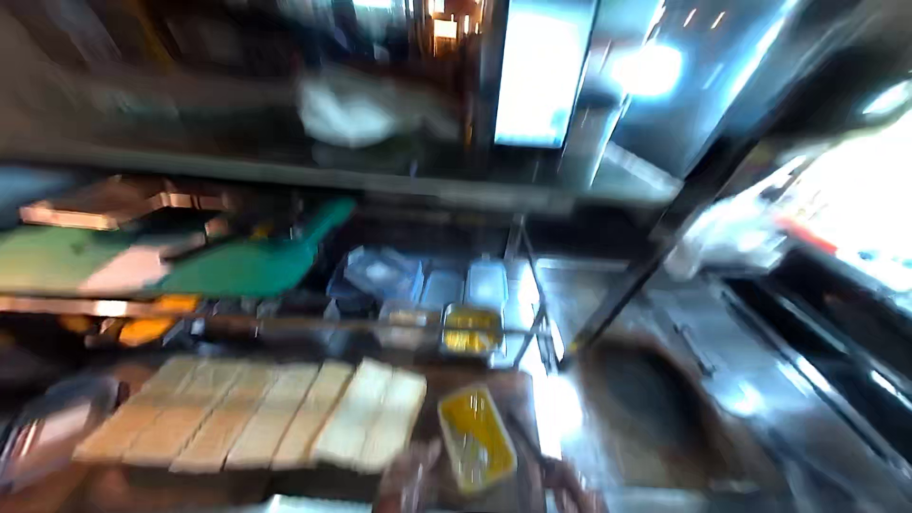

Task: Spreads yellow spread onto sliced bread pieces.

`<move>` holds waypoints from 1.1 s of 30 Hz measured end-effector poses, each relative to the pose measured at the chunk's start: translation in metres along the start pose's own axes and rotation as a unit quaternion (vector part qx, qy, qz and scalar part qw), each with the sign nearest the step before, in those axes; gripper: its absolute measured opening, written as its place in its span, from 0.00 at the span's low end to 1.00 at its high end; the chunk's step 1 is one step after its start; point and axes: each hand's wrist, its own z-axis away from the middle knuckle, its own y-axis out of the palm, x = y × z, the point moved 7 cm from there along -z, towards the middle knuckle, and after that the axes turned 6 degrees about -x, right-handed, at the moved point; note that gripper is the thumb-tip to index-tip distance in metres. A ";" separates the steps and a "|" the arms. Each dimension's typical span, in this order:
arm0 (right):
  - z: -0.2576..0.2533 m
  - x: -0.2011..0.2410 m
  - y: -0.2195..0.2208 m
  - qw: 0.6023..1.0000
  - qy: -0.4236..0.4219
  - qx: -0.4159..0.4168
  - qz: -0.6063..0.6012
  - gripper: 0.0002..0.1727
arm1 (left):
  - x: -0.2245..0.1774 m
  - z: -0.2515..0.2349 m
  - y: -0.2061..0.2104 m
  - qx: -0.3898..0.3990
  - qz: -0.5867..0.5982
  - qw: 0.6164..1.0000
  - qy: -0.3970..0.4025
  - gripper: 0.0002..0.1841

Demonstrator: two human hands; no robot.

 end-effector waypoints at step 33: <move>-0.066 -0.007 0.064 0.828 0.158 0.487 0.226 0.18 | -0.049 -0.030 0.038 0.004 -0.266 0.962 0.057 0.19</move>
